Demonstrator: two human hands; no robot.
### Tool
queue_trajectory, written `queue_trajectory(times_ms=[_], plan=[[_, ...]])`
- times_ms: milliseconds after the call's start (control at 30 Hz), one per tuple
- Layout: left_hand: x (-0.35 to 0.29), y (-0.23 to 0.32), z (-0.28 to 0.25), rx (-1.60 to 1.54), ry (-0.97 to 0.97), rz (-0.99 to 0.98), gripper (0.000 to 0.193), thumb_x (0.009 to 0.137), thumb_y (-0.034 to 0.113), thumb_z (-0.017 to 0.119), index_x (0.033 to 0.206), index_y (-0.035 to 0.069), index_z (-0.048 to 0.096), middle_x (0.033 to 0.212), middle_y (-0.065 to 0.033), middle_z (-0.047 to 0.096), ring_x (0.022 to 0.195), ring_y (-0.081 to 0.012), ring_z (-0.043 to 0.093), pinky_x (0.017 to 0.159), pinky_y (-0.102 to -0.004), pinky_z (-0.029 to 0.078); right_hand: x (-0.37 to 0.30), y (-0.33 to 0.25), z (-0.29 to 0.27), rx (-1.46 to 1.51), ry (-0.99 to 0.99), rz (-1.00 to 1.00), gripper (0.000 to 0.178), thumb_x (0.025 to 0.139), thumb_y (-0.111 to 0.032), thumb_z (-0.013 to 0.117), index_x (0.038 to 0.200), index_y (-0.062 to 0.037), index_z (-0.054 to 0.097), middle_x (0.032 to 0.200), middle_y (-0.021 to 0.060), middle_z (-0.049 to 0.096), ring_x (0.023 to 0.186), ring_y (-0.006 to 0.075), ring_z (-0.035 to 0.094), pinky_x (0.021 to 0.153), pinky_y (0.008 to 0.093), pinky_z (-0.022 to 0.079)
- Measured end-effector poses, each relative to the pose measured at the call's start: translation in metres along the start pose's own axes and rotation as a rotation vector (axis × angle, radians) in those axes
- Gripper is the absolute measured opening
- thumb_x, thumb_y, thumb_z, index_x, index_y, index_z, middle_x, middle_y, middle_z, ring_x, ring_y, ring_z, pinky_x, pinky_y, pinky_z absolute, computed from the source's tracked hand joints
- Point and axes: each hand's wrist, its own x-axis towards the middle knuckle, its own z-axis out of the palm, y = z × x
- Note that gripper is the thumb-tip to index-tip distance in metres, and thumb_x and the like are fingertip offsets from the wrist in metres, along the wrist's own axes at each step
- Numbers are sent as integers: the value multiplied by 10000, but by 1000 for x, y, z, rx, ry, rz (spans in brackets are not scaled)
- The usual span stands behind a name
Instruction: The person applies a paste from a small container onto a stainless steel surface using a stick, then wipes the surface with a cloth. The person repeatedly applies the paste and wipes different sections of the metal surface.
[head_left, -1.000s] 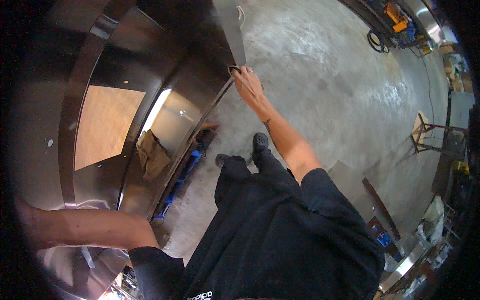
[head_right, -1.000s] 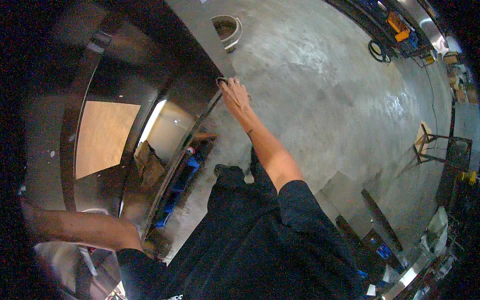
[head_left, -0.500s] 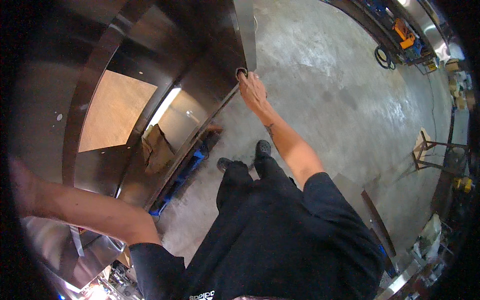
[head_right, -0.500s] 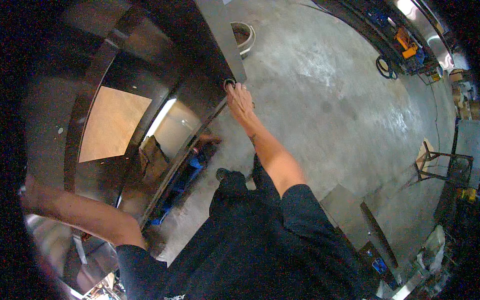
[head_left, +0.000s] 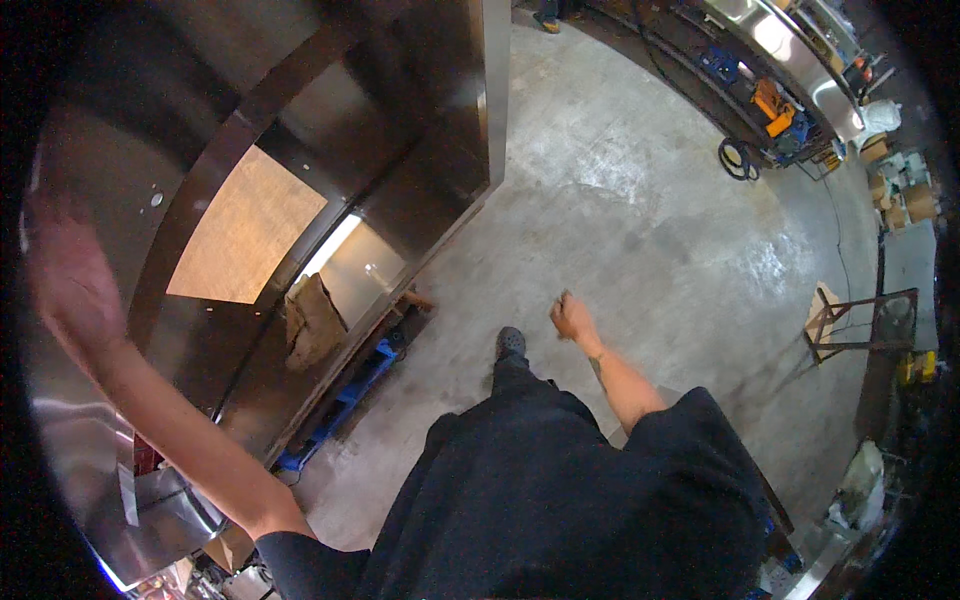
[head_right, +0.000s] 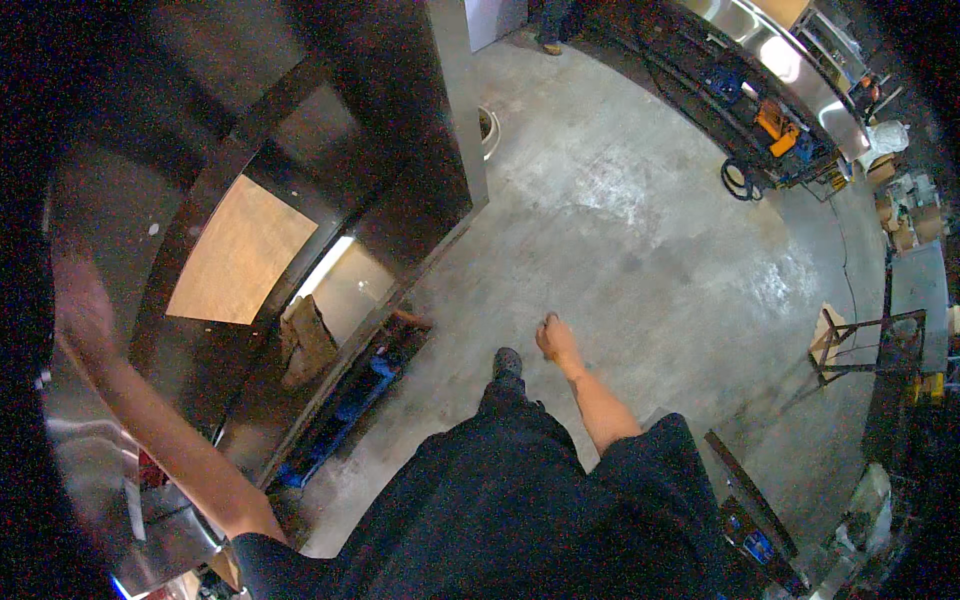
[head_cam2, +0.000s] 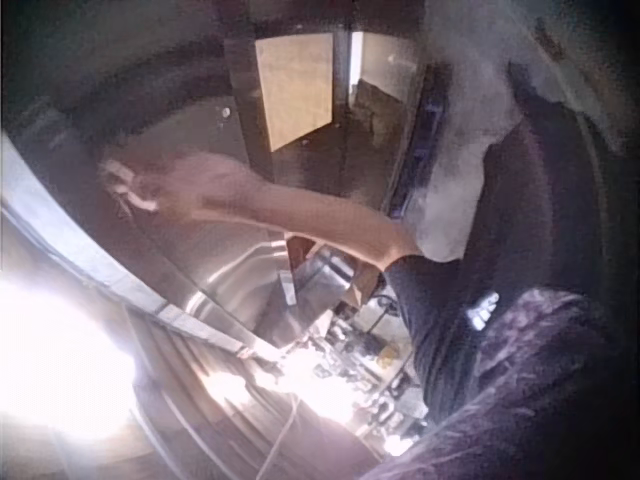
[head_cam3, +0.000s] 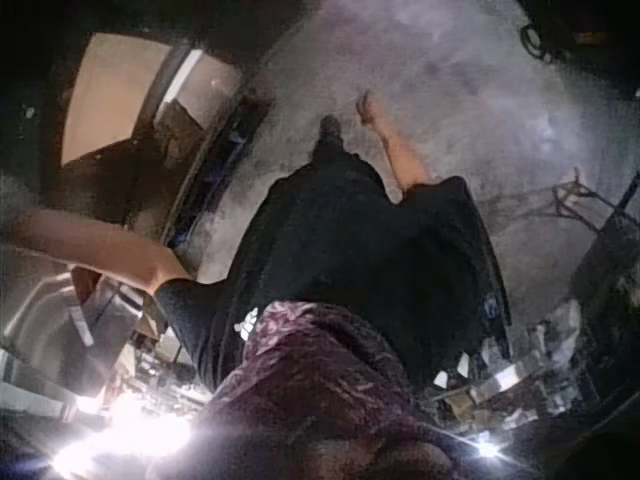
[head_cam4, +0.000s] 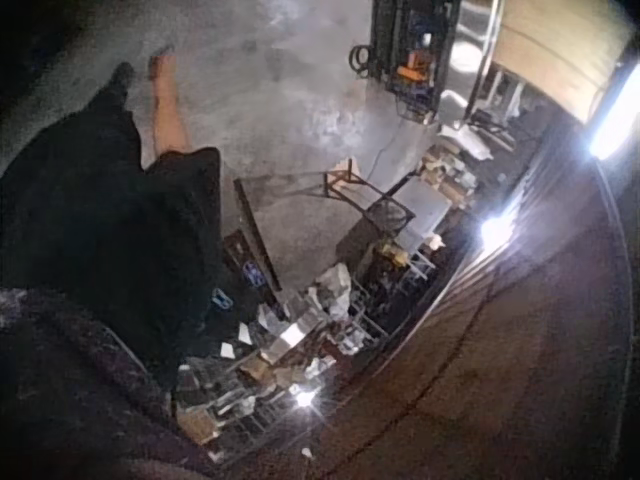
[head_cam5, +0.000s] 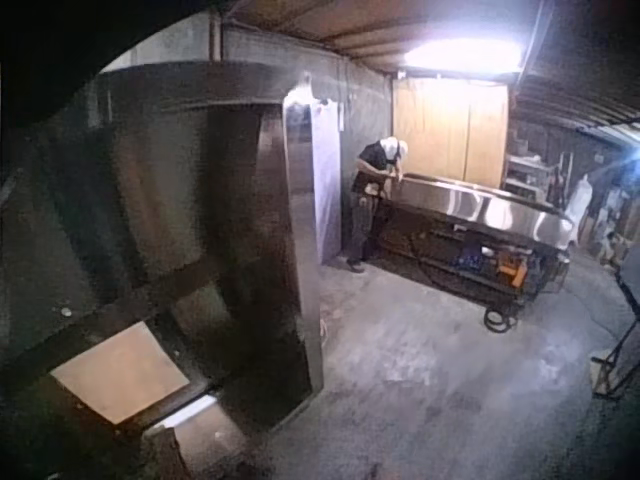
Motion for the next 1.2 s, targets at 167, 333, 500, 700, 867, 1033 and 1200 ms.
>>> queue_trajectory(times_ms=[167,333,500,700,867,1033,1200], plan=[[-153,-11,-28,63,34,-482,655,1134,433,544,1620,19,393,1528,-190,571,1413,-292,573,1215,-443,440,-91,31,23,-305,-4,189,307,1004,-295,641,1154,-30,684,985,284,731,988,508,717,797,615,560],[-334,11,-62,29,3,-977,510,1125,336,617,1535,58,495,1370,-141,695,1166,-214,692,1061,-380,542,-135,-70,72,-423,129,-28,376,1030,-336,631,1269,-53,694,1231,293,694,1169,478,677,919,592,543],[-448,21,-69,-113,5,-1120,470,1118,292,636,1485,20,526,1322,-169,720,1102,-208,720,1005,-353,565,-108,-88,97,69,55,-104,431,1081,-353,628,1367,-33,657,1256,195,715,1139,333,689,959,461,549],[-461,18,-44,94,-355,-878,424,1114,239,628,1486,48,561,1416,-136,685,1259,-224,659,1087,-359,507,-182,-244,43,954,-379,-142,513,1079,-388,687,1447,-37,621,1270,74,706,1129,174,647,953,358,536],[-422,-6,11,28,-523,-729,499,1090,241,667,1538,68,535,1490,-149,630,1347,-272,603,1121,-382,483,-216,-302,-18,929,-681,-321,598,1004,-352,796,1470,-31,602,1353,70,693,1222,177,644,1044,344,514],[-402,-56,64,-202,-660,-1137,423,1085,327,702,1363,21,613,1224,-84,712,1133,-148,647,1001,-321,505,-179,-291,-59,1133,-710,-256,655,949,-275,857,1485,-32,570,1365,83,687,1240,180,645,1062,365,523],[-367,-97,154,-93,-349,-1087,278,1080,284,711,1158,20,671,1001,-3,670,924,-88,596,847,-271,488,-120,-228,-37,1629,-713,92,645,970,-250,840,1500,-30,545,1402,93,669,1306,223,632,1081,399,539]])
